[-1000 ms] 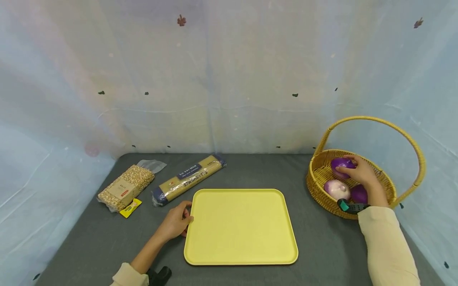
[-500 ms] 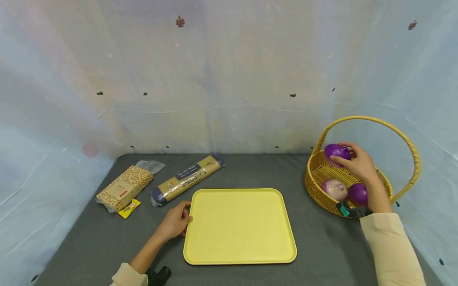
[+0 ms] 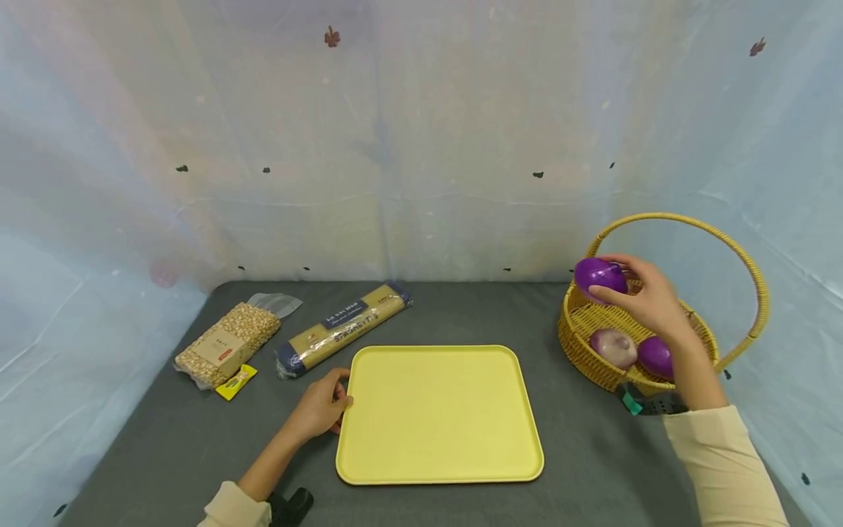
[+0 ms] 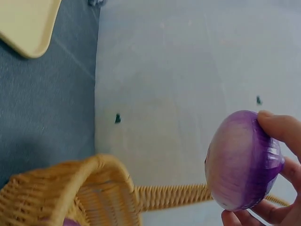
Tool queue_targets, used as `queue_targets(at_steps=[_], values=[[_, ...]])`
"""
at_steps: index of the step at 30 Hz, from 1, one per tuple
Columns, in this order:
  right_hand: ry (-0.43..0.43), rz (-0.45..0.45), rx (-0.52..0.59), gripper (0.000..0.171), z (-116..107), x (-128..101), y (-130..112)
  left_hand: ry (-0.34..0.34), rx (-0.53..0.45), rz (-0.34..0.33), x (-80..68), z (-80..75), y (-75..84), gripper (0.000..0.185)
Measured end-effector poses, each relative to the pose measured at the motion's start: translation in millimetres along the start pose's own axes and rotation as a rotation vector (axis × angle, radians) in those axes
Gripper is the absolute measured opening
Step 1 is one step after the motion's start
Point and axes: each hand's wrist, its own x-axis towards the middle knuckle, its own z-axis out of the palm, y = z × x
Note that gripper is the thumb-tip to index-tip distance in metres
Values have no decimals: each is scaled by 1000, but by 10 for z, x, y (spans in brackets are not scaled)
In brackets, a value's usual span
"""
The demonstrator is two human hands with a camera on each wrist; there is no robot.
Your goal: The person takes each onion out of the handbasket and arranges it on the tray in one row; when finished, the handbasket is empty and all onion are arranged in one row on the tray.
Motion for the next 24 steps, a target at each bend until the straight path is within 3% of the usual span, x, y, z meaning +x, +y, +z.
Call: queue_targets(at_steps=[8, 15, 24], values=[[-19, -86, 74, 58, 144, -7, -274, 1, 16, -5, 18, 6, -5, 42], [-32, -162, 100, 54, 268, -34, -700, -6, 8, -8, 19, 5, -12, 42], [-53, -213, 123, 56, 559, 161, -675, -9, 9, -6, 15, 8, -27, 42]])
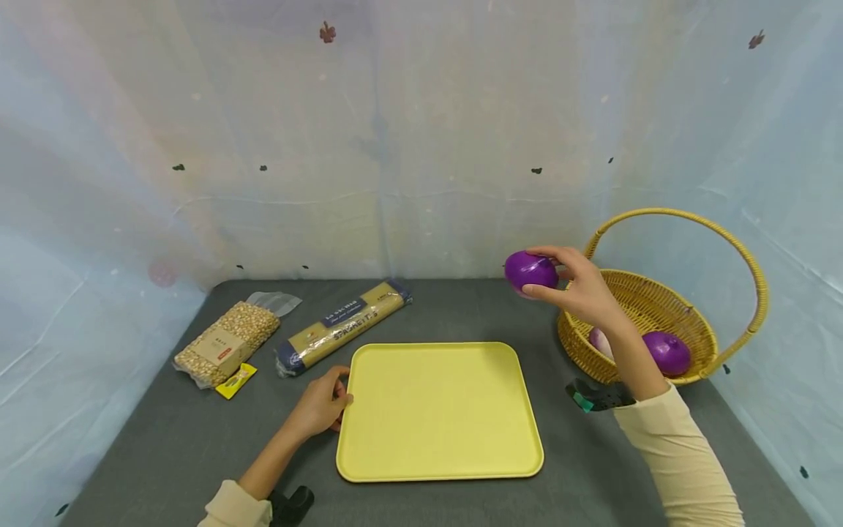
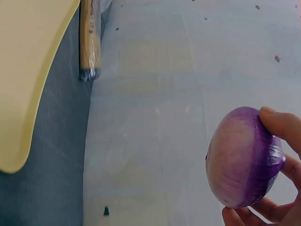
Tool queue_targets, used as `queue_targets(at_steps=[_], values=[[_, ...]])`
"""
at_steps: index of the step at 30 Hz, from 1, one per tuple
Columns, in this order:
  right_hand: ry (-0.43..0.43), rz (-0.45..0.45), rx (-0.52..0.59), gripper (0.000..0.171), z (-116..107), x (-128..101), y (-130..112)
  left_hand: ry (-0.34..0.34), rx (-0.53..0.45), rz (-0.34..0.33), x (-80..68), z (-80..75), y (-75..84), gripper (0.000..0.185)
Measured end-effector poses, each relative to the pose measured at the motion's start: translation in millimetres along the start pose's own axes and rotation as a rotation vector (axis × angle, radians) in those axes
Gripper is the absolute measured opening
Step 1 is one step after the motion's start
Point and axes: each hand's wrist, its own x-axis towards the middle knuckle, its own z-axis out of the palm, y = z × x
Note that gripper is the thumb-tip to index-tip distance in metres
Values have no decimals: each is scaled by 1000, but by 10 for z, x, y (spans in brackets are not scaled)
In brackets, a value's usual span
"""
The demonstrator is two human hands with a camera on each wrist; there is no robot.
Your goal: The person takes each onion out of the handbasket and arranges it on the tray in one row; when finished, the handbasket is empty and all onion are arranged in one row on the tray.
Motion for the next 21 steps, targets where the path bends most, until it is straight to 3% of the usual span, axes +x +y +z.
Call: queue_targets(at_steps=[12, 21], values=[[-70, -132, 70, 54, 393, 135, -252, -1, 13, 3, 4, -14, 8, 42], [-130, -179, 104, 57, 704, 193, -388, -2, -3, -2, -6, -11, 15, 42]])
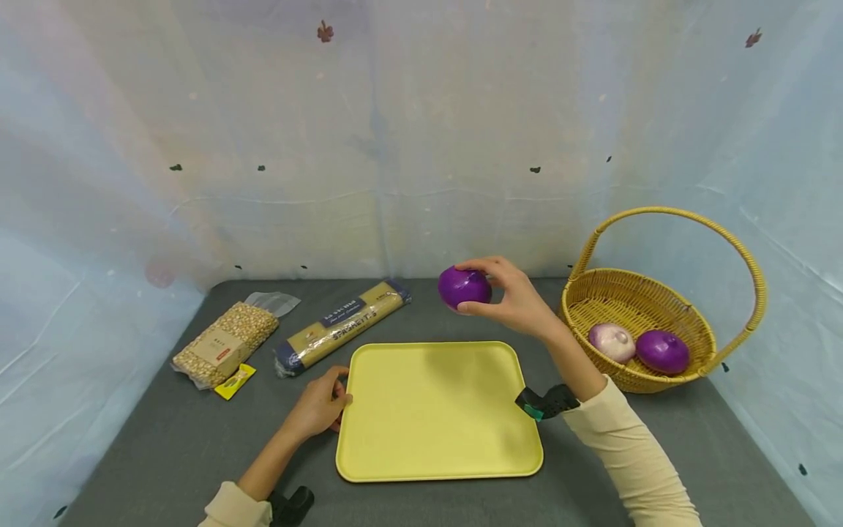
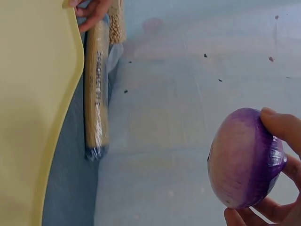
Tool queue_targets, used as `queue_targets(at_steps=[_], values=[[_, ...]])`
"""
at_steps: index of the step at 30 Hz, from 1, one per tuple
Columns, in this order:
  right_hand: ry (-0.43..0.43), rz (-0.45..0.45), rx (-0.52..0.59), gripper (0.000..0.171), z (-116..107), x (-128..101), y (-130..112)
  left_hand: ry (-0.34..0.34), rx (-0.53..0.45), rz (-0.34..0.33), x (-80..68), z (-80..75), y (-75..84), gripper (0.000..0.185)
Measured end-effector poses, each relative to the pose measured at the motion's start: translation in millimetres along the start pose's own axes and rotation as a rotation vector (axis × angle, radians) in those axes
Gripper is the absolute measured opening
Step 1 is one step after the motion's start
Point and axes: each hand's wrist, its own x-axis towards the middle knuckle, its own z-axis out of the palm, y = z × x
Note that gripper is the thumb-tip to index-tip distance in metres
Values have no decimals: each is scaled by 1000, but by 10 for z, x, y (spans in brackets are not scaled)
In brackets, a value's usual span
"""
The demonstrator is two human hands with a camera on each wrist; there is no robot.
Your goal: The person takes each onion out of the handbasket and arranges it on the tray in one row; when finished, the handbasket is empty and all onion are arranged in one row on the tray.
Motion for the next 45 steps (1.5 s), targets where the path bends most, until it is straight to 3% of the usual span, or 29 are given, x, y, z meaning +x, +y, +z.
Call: queue_targets(at_steps=[17, 45], values=[[-75, -54, 3, 55, 580, 143, -55, -1, -9, 31, -7, 11, -42, 42], [-158, -22, 26, 56, 1152, 220, -49, 9, -15, -1, -2, 21, -31, 41]])
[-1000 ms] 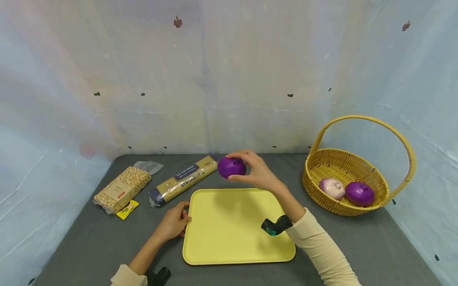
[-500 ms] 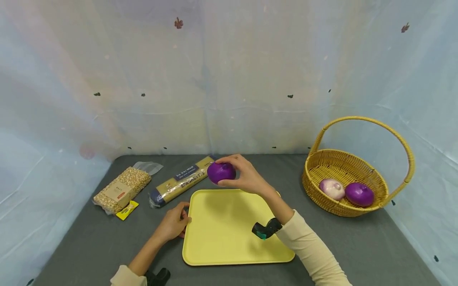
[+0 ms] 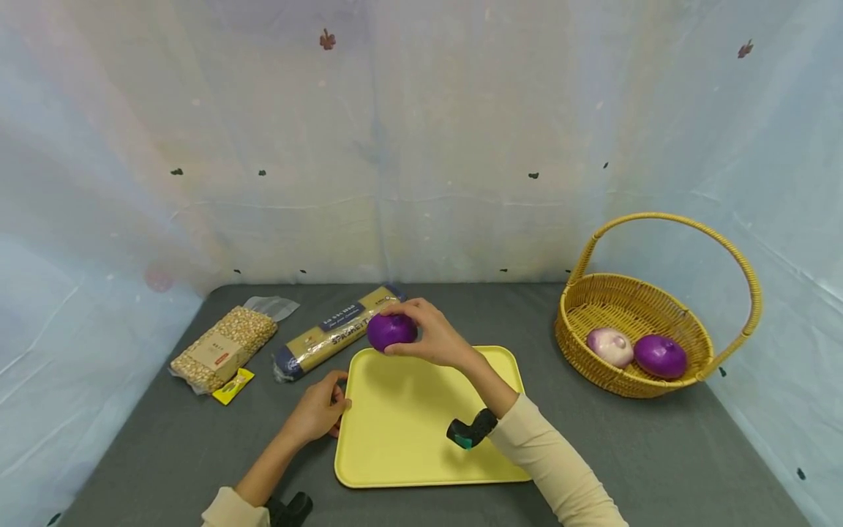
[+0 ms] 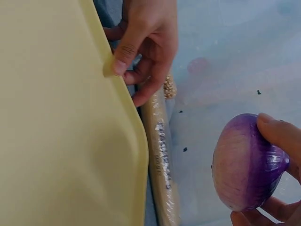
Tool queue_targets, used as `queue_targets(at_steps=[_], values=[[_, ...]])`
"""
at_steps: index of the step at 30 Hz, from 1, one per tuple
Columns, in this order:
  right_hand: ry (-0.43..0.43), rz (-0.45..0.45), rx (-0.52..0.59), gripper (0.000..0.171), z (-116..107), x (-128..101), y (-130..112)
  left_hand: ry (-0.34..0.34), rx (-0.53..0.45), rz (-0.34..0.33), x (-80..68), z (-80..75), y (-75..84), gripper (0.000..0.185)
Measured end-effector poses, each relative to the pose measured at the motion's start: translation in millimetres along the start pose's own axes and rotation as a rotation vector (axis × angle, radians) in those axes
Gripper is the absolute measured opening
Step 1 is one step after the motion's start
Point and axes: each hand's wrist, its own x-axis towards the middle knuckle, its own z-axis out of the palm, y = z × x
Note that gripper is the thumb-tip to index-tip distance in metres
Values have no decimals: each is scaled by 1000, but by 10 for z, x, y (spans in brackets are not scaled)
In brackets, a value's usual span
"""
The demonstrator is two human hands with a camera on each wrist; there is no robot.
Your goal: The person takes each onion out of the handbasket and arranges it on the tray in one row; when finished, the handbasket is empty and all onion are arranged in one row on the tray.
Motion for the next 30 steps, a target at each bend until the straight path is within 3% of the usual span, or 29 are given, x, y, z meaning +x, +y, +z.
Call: queue_targets(at_steps=[30], values=[[-105, 105, -64, 53, 491, 15, 57, -12, 5, 9, -1, -10, 23, 40]])
